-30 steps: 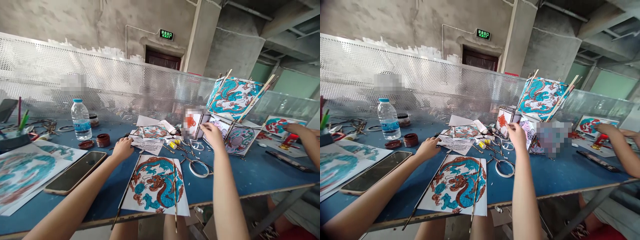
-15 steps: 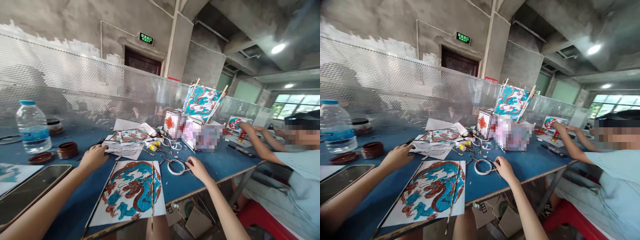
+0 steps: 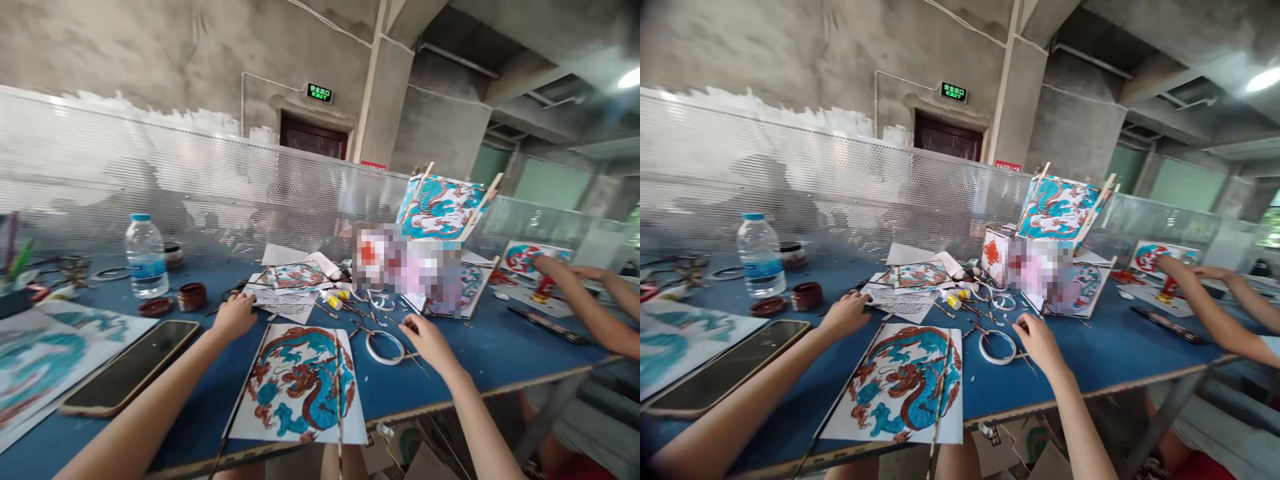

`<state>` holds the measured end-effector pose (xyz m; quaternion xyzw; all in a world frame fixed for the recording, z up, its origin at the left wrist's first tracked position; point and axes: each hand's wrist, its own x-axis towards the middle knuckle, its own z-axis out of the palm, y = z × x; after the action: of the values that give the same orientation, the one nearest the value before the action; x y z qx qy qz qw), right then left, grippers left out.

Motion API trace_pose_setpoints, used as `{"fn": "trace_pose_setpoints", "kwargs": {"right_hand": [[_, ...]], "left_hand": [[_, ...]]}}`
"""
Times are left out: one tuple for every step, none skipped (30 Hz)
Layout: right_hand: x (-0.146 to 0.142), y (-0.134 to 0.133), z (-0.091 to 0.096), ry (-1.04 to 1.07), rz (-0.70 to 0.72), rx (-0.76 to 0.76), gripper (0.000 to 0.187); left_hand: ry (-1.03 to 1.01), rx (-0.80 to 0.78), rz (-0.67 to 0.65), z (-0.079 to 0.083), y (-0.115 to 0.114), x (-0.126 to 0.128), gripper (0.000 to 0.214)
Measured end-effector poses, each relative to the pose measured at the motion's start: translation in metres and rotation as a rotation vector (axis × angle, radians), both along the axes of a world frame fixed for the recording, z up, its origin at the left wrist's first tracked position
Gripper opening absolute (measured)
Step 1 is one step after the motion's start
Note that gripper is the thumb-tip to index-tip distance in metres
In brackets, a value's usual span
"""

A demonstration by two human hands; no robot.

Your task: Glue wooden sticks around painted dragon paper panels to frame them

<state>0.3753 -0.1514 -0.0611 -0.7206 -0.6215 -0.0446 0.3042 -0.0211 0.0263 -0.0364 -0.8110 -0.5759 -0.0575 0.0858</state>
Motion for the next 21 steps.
{"fn": "trace_pose_setpoints", "kwargs": {"right_hand": [[-0.005,0.006,0.007,-0.013,0.006,-0.014,0.020],[-0.011,0.014,0.014,-0.038,0.001,-0.027,0.019],[-0.019,0.022,0.022,-0.079,-0.008,-0.058,0.017],[-0.028,0.030,0.031,-0.137,-0.035,-0.105,0.016],[-0.039,0.039,0.039,-0.208,-0.082,-0.173,0.015],[-0.051,0.047,0.048,-0.281,-0.149,-0.252,0.016],[-0.064,0.054,0.055,-0.344,-0.215,-0.337,0.017],[-0.078,0.061,0.063,-0.382,-0.246,-0.409,0.017],[-0.092,0.068,0.069,-0.390,-0.230,-0.455,0.019],[-0.106,0.074,0.073,-0.388,-0.187,-0.471,0.022],[-0.118,0.081,0.075,-0.392,-0.133,-0.453,0.025],[-0.129,0.087,0.074,-0.400,-0.083,-0.425,0.027],[-0.138,0.093,0.072,-0.416,-0.047,-0.383,0.028],[-0.145,0.099,0.067,-0.434,-0.029,-0.337,0.028],[-0.149,0.104,0.060,-0.447,-0.021,-0.298,0.027],[-0.150,0.110,0.053,-0.448,-0.017,-0.264,0.026],[-0.149,0.114,0.044,-0.434,-0.009,-0.241,0.026],[-0.146,0.119,0.035,-0.404,0.026,-0.243,0.025],[-0.141,0.123,0.027,-0.357,0.072,-0.260,0.023],[-0.137,0.126,0.020,-0.303,0.107,-0.263,0.022],[-0.132,0.128,0.015,-0.250,0.138,-0.258,0.021]], "left_hand": [[-0.013,-0.006,0.004,-0.001,-0.001,0.001,0.038],[-0.024,-0.007,0.003,-0.001,-0.003,0.001,0.037],[-0.033,-0.017,0.004,-0.002,-0.004,0.002,0.036],[-0.046,-0.016,0.006,-0.002,-0.005,0.002,0.037],[-0.063,-0.016,0.001,-0.003,-0.006,0.002,0.037],[-0.076,-0.014,-0.002,-0.003,-0.007,0.003,0.037],[-0.086,-0.015,0.002,-0.004,-0.007,0.003,0.037],[-0.092,-0.019,0.006,-0.004,-0.008,0.003,0.036],[-0.094,-0.023,0.010,-0.004,-0.009,0.004,0.036],[-0.095,-0.029,0.012,-0.004,-0.009,0.004,0.035],[-0.095,-0.033,0.013,-0.004,-0.010,0.003,0.035],[-0.097,-0.032,0.014,-0.004,-0.011,0.003,0.035],[-0.100,-0.028,0.014,-0.003,-0.012,0.003,0.036],[-0.103,-0.021,0.014,-0.003,-0.012,0.002,0.036],[-0.106,-0.017,0.017,-0.003,-0.013,0.002,0.035],[-0.110,-0.014,0.022,-0.003,-0.014,0.002,0.035],[-0.113,-0.017,0.025,-0.003,-0.015,0.002,0.035],[-0.114,-0.020,0.027,-0.004,-0.016,0.002,0.035],[-0.115,-0.023,0.028,-0.004,-0.017,0.003,0.035],[-0.115,-0.027,0.028,-0.005,-0.018,0.005,0.035],[-0.114,-0.028,0.027,-0.006,-0.018,0.006,0.036]]}}
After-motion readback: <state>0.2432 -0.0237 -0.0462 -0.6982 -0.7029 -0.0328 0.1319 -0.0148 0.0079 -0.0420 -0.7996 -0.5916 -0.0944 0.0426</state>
